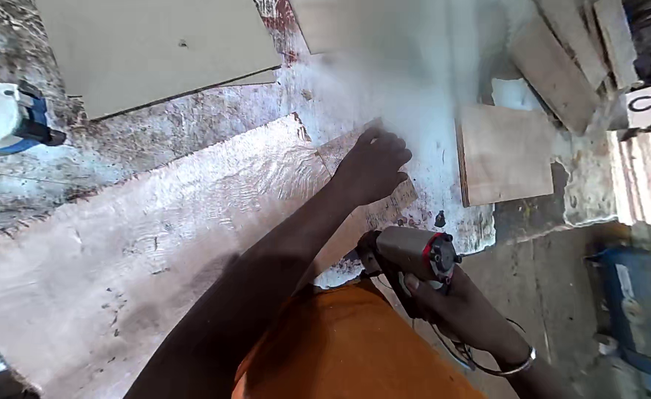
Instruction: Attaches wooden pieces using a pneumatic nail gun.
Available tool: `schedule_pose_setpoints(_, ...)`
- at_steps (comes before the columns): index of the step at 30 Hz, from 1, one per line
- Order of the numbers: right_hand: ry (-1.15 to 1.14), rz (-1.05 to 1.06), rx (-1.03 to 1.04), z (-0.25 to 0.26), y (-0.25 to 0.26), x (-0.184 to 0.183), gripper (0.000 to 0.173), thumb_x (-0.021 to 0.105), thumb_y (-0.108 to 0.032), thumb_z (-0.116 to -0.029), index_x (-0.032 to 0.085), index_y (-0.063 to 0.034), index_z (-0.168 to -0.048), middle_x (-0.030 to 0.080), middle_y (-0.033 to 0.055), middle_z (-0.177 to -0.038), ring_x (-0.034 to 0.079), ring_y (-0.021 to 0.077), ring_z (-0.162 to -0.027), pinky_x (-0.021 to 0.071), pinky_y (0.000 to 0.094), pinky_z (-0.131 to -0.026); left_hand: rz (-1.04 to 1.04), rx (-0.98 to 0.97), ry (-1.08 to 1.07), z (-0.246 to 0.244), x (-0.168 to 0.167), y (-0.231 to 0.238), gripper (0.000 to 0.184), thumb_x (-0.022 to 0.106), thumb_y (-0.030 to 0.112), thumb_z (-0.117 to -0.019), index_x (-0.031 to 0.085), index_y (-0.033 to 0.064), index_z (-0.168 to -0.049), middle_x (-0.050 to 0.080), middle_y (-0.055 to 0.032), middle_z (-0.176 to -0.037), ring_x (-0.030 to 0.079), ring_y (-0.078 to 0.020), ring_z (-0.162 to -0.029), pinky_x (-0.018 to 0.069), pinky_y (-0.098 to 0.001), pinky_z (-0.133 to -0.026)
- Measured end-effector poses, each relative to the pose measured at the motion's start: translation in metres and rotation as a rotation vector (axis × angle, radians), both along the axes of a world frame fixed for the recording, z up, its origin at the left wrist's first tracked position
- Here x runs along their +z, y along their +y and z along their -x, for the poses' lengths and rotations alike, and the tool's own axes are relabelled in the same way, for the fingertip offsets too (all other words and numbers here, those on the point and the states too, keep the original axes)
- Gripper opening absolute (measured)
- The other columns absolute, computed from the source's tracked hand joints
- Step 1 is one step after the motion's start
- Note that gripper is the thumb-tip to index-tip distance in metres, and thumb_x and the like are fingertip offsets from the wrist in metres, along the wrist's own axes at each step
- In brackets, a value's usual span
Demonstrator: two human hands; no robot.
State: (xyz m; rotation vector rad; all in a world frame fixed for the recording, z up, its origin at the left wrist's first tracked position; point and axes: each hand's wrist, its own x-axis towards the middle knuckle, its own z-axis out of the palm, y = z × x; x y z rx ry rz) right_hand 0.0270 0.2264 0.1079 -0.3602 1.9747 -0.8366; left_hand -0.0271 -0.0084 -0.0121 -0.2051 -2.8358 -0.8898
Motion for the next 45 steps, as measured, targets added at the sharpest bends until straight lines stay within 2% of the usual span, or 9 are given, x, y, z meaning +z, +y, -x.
schedule_pose_setpoints(4, 0.068, -0.06, 0.073, 0.001, -0.003, 0.003, 0.041, 0.068, -0.053, -0.0944, 0.069, -0.0166, -0.113, 0.069, -0.0006, -0.083, 0.065, 0.0121, -0.065, 0.0581, 0.0325, -0.06, -0.02, 0.0, 0.002, 0.001, 0.001, -0.002, 0.033, 0.057, 0.043, -0.1016, 0.07, 0.0184, -0.119, 0.066, -0.001, -0.126, 0.054, -0.0209, -0.132, 0.0283, -0.0516, -0.121)
schedule_pose_setpoints(11, 0.07, -0.035, 0.045, -0.001, -0.004, -0.001, 0.043, 0.067, -0.055, -0.094, 0.068, -0.0164, -0.114, 0.069, -0.0011, -0.082, 0.065, 0.0116, -0.065, 0.0582, 0.0328, -0.062, -0.033, -0.03, -0.017, -0.002, 0.002, -0.006, 0.033, 0.057, 0.04, -0.1025, 0.072, 0.0191, -0.122, 0.066, -0.0007, -0.13, 0.052, -0.0202, -0.134, 0.0298, -0.0508, -0.12)
schedule_pose_setpoints(16, 0.094, 0.027, 0.054, -0.004, -0.001, -0.006, 0.04, 0.068, -0.049, -0.0957, 0.068, -0.0135, -0.114, 0.069, -0.0005, -0.084, 0.065, 0.0116, -0.067, 0.0591, 0.034, -0.064, -0.031, -0.16, -0.032, 0.022, 0.021, -0.052, 0.041, 0.078, 0.046, -0.0859, 0.076, 0.0168, -0.115, 0.064, -0.0062, -0.134, 0.058, -0.0282, -0.126, 0.0405, -0.0566, -0.111)
schedule_pose_setpoints(19, 0.115, 0.022, 0.068, -0.004, -0.002, -0.006, 0.041, 0.067, -0.052, -0.0956, 0.069, -0.0143, -0.112, 0.07, -0.0015, -0.084, 0.066, 0.0104, -0.067, 0.059, 0.0336, -0.064, 0.025, -0.154, -0.085, 0.043, 0.02, -0.088, 0.048, 0.077, 0.062, -0.0794, 0.079, 0.0246, -0.11, 0.068, -0.0013, -0.122, 0.058, -0.0262, -0.12, 0.0396, -0.0584, -0.105)
schedule_pose_setpoints(21, 0.097, 0.027, 0.065, -0.004, -0.004, -0.005, 0.039, 0.067, -0.05, -0.0962, 0.069, -0.0137, -0.11, 0.069, -0.0008, -0.081, 0.064, 0.0111, -0.064, 0.058, 0.0335, -0.06, -0.043, -0.133, -0.151, 0.051, 0.019, -0.091, 0.042, 0.077, 0.06, -0.0802, 0.08, 0.0259, -0.103, 0.069, 0.0007, -0.114, 0.06, -0.0227, -0.114, 0.0386, -0.0566, -0.107)
schedule_pose_setpoints(24, 0.091, 0.022, 0.057, -0.002, -0.007, -0.002, 0.035, 0.069, -0.047, -0.096, 0.069, -0.0141, -0.107, 0.067, -0.0027, -0.078, 0.063, 0.0088, -0.061, 0.0569, 0.0308, -0.059, -0.108, -0.103, -0.164, 0.059, 0.02, -0.086, 0.034, 0.076, 0.056, -0.0825, 0.078, 0.0222, -0.088, 0.069, 0.0001, -0.098, 0.065, -0.0189, -0.097, 0.0473, -0.052, -0.099)
schedule_pose_setpoints(27, 0.139, 0.027, 0.088, -0.002, -0.013, -0.003, 0.036, 0.068, -0.047, -0.0962, 0.069, -0.0128, -0.11, 0.07, -0.0035, -0.085, 0.066, 0.0065, -0.07, 0.0599, 0.0305, -0.067, -0.166, -0.093, -0.221, 0.059, 0.023, -0.091, 0.029, 0.077, 0.051, -0.0857, 0.08, 0.0226, -0.091, 0.07, 0.0008, -0.098, 0.066, -0.0181, -0.097, 0.0497, -0.0508, -0.097)
schedule_pose_setpoints(35, 0.145, 0.031, 0.068, 0.003, -0.032, -0.009, 0.037, 0.069, -0.049, -0.0949, 0.07, -0.0135, -0.106, 0.069, -0.0022, -0.078, 0.064, 0.0102, -0.062, 0.0581, 0.0326, -0.06, -0.248, -0.063, -0.25, 0.054, 0.024, -0.103, 0.017, 0.075, 0.038, -0.0898, 0.08, 0.0268, -0.102, 0.076, 0.0036, -0.099, 0.069, -0.0184, -0.102, 0.0435, -0.0583, -0.105)
schedule_pose_setpoints(45, 0.143, -0.002, 0.099, 0.014, -0.069, -0.008, 0.037, 0.069, -0.052, -0.0944, 0.071, -0.0158, -0.105, 0.066, -0.0011, -0.075, 0.062, 0.0126, -0.059, 0.0558, 0.034, -0.057, -0.287, -0.062, -0.252, 0.053, 0.022, -0.112, 0.016, 0.067, 0.027, -0.0967, 0.079, 0.03, -0.107, 0.076, 0.0067, -0.102, 0.067, -0.015, -0.104, 0.0364, -0.0566, -0.107)
